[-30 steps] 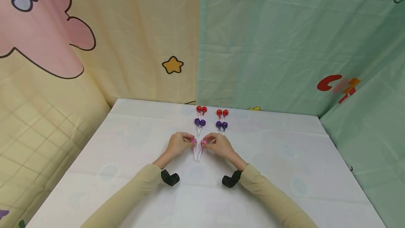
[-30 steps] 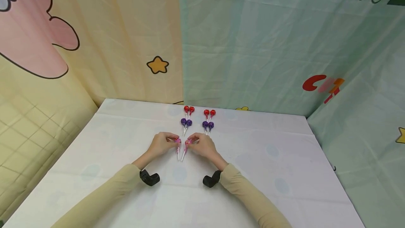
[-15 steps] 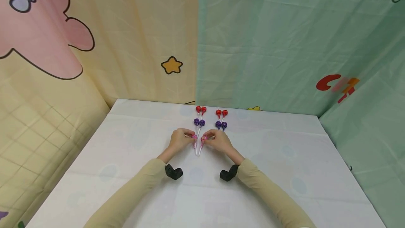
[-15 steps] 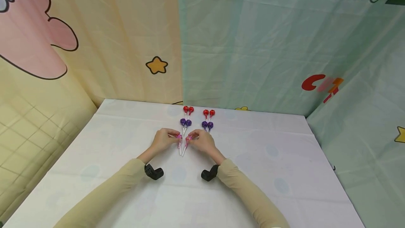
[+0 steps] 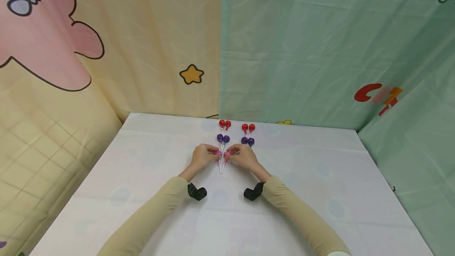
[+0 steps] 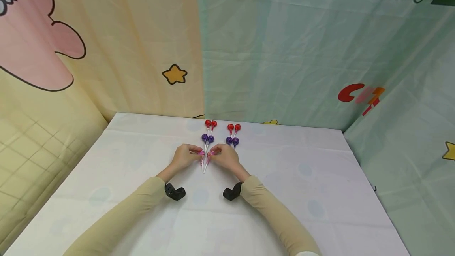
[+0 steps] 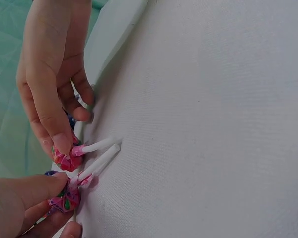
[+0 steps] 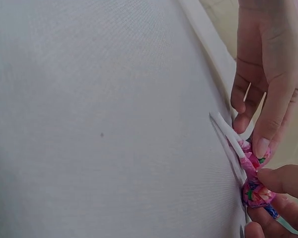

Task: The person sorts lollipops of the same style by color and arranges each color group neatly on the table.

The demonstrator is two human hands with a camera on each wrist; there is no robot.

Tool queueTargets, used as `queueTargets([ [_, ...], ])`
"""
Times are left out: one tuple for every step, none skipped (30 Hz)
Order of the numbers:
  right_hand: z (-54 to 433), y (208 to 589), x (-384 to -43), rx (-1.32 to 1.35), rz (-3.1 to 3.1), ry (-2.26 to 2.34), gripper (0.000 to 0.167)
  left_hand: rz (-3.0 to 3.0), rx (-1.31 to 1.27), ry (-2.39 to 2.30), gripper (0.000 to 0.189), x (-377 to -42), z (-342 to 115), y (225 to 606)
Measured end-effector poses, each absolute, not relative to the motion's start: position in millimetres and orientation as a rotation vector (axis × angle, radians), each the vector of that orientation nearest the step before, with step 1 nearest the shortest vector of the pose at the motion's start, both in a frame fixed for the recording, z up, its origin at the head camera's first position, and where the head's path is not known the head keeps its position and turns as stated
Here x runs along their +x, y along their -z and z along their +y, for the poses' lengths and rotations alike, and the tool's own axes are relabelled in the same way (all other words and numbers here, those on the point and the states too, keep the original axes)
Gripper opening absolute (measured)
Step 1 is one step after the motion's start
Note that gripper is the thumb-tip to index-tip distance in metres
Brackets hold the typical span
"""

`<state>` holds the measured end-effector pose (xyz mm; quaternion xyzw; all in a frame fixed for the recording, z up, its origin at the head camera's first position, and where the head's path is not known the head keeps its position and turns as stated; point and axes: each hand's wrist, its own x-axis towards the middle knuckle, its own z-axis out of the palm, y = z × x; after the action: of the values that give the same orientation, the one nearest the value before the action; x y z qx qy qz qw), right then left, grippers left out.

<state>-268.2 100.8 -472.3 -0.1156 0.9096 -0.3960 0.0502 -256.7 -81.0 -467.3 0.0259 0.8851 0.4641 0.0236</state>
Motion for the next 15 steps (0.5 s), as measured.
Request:
queueTargets([
  [100.2, 472.2, -268.0, -0.348, 2.769, 1.207, 0.023, 2.742, 0.076, -1.432, 0.023, -257.0, -80.9, 467.9],
  [99.6, 472.0, -267.8, -0.343, 2.767, 1.208, 0.023, 2.747, 0.074, -1.427, 0.023, -257.4, -80.6, 469.0],
  [99.2, 471.7, -267.7, -0.344, 2.766, 1.21, 0.023, 2.748, 0.068, -1.424, 0.023, -257.3, -80.0, 469.0],
  [98.8, 471.6, -267.7, -0.347, 2.766, 1.212, 0.023, 2.752, 0.07, -1.421, 0.023, -257.3, -79.9, 469.1],
  [98.6, 471.3, -267.6, -0.353, 2.765, 1.216, 0.023, 2.755, 0.071, -1.421, 0.024, -257.2, -79.7, 469.2],
  [98.3, 471.0, -267.5, -0.359, 2.764, 1.221, 0.023, 2.758, 0.072, -1.422, 0.024, -256.9, -79.6, 469.0],
  [98.0, 470.7, -267.3, -0.362, 2.761, 1.227, 0.023, 2.759, 0.07, -1.423, 0.024, -256.6, -79.5, 468.7],
  [97.7, 470.3, -267.2, -0.365, 2.759, 1.23, 0.023, 2.757, 0.073, -1.427, 0.024, -256.0, -79.3, 468.4],
  [97.4, 470.1, -267.2, -0.368, 2.757, 1.233, 0.023, 2.756, 0.073, -1.429, 0.024, -255.5, -79.3, 467.9],
  [97.1, 470.2, -267.2, -0.366, 2.757, 1.233, 0.023, 2.755, 0.074, -1.431, 0.024, -255.1, -79.2, 467.7],
  [96.9, 470.3, -267.2, -0.365, 2.756, 1.234, 0.022, 2.752, 0.076, -1.435, 0.024, -254.8, -79.1, 467.7],
  [96.5, 470.5, -267.4, -0.362, 2.758, 1.23, 0.022, 2.75, 0.077, -1.437, 0.024, -254.7, -79.1, 467.8],
  [96.2, 470.6, -267.5, -0.36, 2.76, 1.226, 0.022, 2.748, 0.079, -1.441, 0.024, -254.6, -79.0, 467.9],
  [96.0, 471.0, -267.8, -0.361, 2.764, 1.219, 0.022, 2.747, 0.081, -1.445, 0.024, -254.7, -79.0, 468.1],
  [95.7, 471.0, -268.0, -0.359, 2.767, 1.213, 0.023, 2.747, 0.079, -1.449, 0.024, -255.1, -79.0, 468.4],
])
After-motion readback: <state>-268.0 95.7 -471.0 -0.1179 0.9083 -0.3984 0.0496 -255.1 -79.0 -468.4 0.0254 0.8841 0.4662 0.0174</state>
